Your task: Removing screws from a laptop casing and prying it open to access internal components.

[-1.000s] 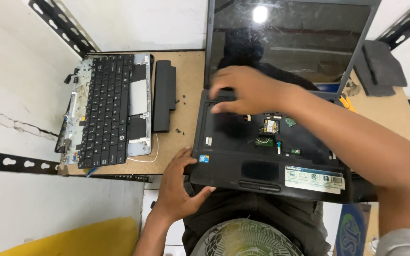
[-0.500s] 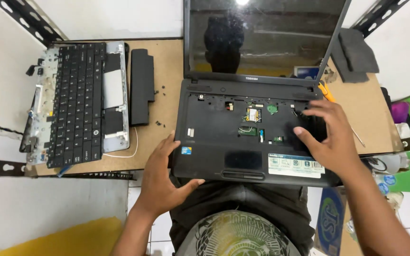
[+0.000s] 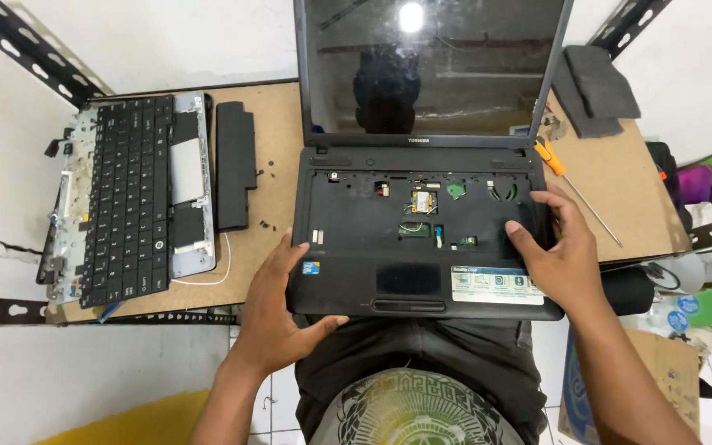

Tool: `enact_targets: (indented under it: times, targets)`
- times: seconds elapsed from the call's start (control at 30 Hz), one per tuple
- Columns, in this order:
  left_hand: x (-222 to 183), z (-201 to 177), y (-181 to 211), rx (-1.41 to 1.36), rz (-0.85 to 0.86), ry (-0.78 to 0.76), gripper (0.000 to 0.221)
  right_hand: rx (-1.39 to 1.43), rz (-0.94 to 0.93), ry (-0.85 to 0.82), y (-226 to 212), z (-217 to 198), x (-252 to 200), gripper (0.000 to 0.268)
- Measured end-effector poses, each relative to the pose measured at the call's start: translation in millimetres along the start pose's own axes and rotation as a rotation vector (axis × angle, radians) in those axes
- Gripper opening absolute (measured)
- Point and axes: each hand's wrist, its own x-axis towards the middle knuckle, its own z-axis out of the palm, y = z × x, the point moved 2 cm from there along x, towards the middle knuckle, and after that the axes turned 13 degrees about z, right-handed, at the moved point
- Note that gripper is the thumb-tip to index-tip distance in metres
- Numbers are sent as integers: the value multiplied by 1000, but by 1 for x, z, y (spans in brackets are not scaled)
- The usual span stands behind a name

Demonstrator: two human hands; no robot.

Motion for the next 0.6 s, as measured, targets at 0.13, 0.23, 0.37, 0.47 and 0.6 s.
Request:
enact_targets:
  times: [0.13,0.23,0.37,0.47,0.6]
  targets:
    - [1,0,-1,10,18,-1,86,7,-18,1,1,1,0,42]
    - [1,1,1,9,90,129,81,62,-39,-12,4,-1,0,44]
    - [1,6,1,-36,116,170,71,8,-38,-33,6,-2,0,48]
    - [2,7,-2,-52,82,173,68,11,-73,-39,8,-1,2,46]
    - [1,9,-1,-72,49,171,65,67,-74,-40,8,-1,1,41]
